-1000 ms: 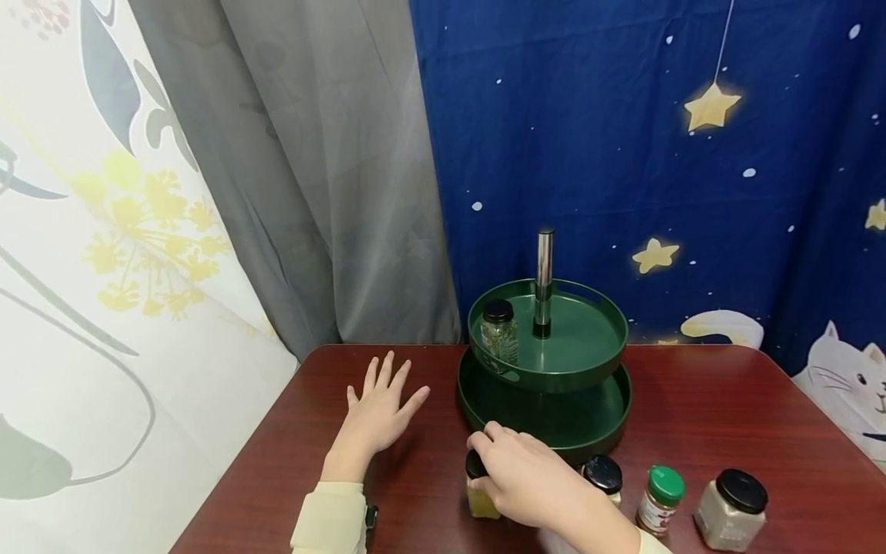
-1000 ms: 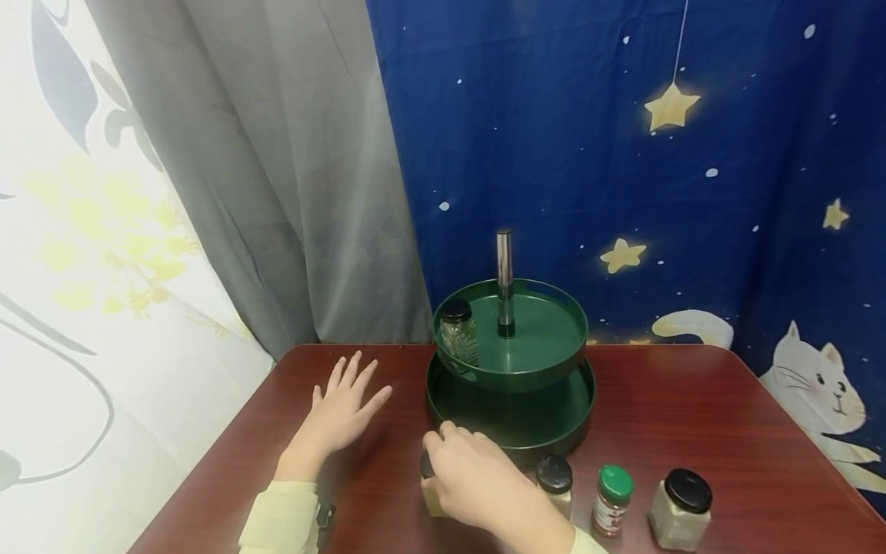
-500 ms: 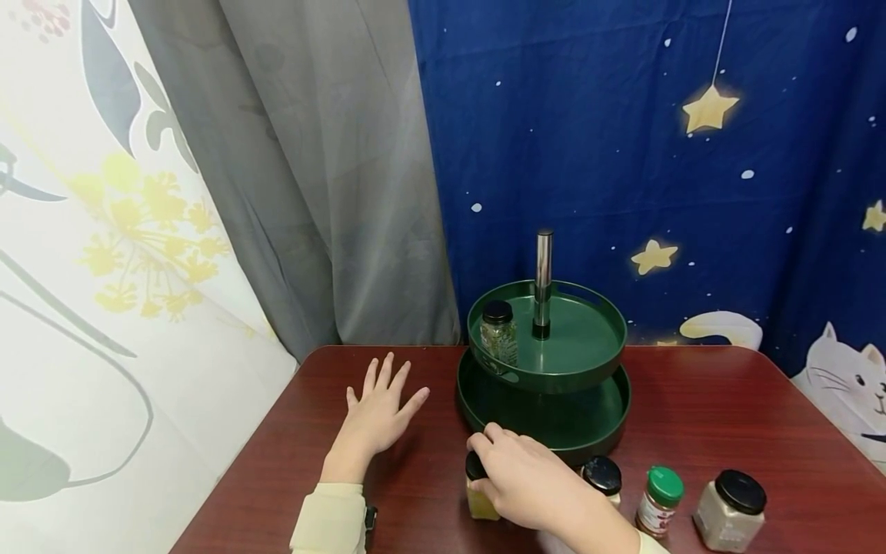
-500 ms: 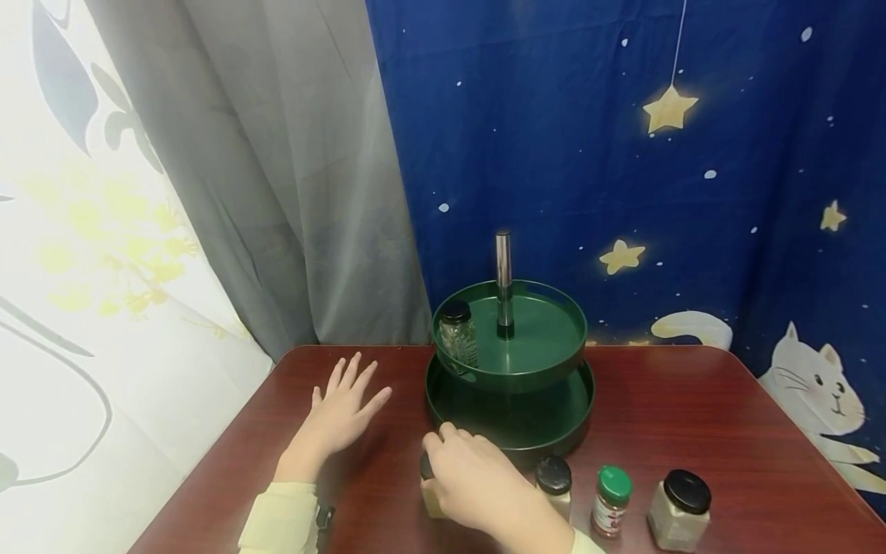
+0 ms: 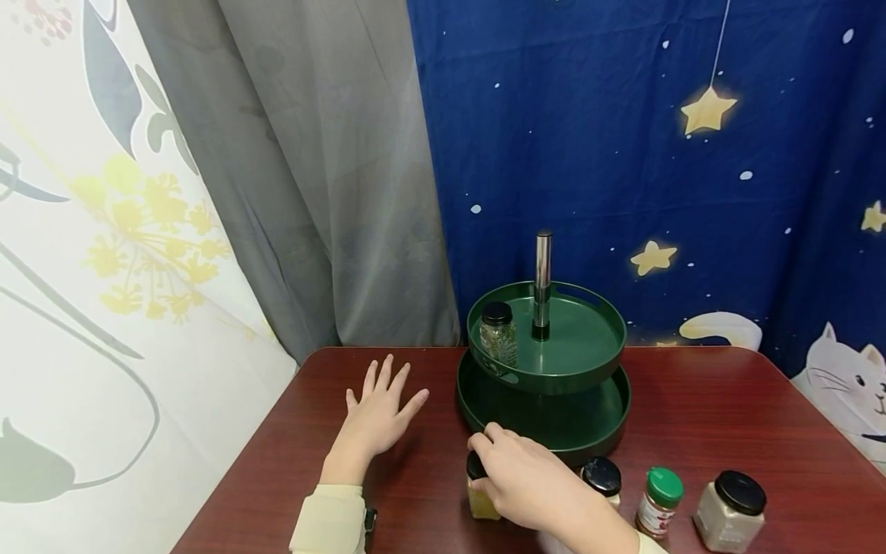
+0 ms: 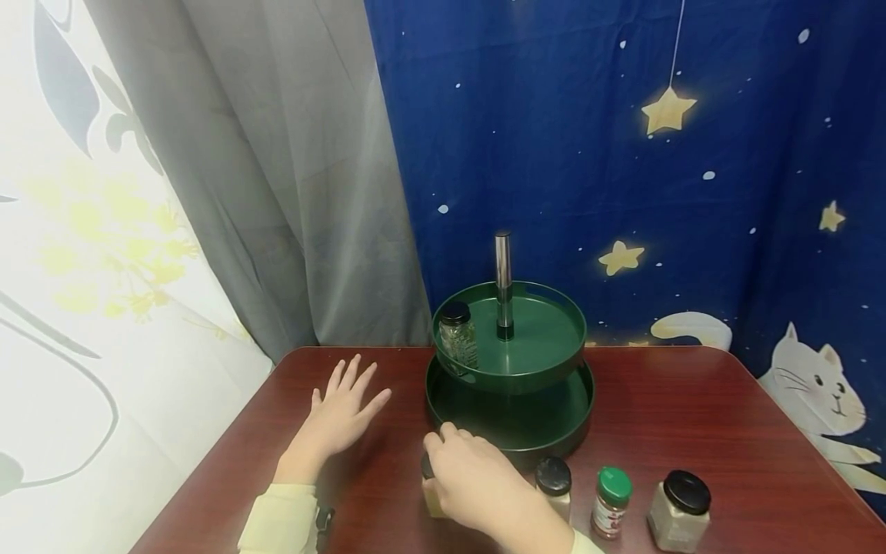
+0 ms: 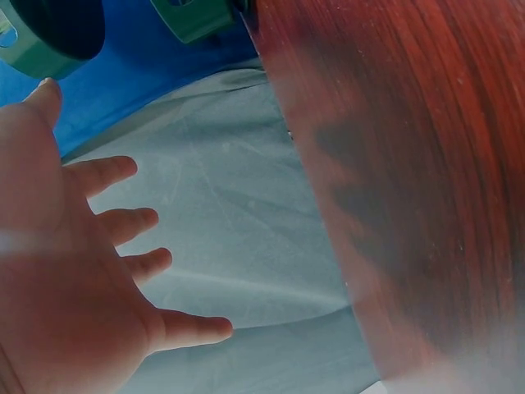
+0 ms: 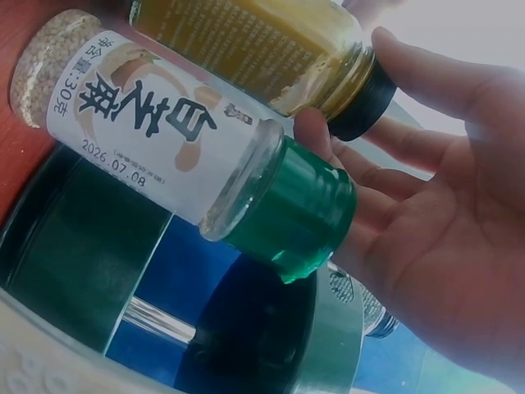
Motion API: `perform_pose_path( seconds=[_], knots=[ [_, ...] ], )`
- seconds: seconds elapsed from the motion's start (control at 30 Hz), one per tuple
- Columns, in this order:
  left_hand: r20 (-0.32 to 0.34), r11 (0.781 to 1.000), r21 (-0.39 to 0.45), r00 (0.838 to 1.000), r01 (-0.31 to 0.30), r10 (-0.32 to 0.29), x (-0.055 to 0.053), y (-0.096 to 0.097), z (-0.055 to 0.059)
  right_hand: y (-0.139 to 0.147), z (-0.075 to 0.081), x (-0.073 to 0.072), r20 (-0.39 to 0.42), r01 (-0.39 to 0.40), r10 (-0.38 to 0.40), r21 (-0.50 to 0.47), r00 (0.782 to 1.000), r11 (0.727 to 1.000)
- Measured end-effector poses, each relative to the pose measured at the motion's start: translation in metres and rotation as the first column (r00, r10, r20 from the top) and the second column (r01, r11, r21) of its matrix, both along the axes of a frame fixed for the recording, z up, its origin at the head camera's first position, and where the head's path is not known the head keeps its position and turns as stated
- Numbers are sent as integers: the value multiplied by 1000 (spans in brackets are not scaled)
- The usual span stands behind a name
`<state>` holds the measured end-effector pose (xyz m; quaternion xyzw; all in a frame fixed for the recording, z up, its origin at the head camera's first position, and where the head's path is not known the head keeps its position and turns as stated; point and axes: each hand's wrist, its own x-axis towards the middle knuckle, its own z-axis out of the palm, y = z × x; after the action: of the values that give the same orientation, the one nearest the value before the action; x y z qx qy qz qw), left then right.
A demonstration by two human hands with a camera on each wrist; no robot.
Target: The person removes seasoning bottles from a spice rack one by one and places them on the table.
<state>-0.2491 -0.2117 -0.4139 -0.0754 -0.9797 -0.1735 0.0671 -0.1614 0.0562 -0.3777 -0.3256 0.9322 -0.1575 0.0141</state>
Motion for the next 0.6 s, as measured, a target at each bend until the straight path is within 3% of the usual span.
perform_pose_path(
  seconds=[0.6],
  knots=[
    [11,1000,-5,1000,1,-1,0,-1,-2,-3,-1,2,10,33,-33,-19,999,999]
  ],
)
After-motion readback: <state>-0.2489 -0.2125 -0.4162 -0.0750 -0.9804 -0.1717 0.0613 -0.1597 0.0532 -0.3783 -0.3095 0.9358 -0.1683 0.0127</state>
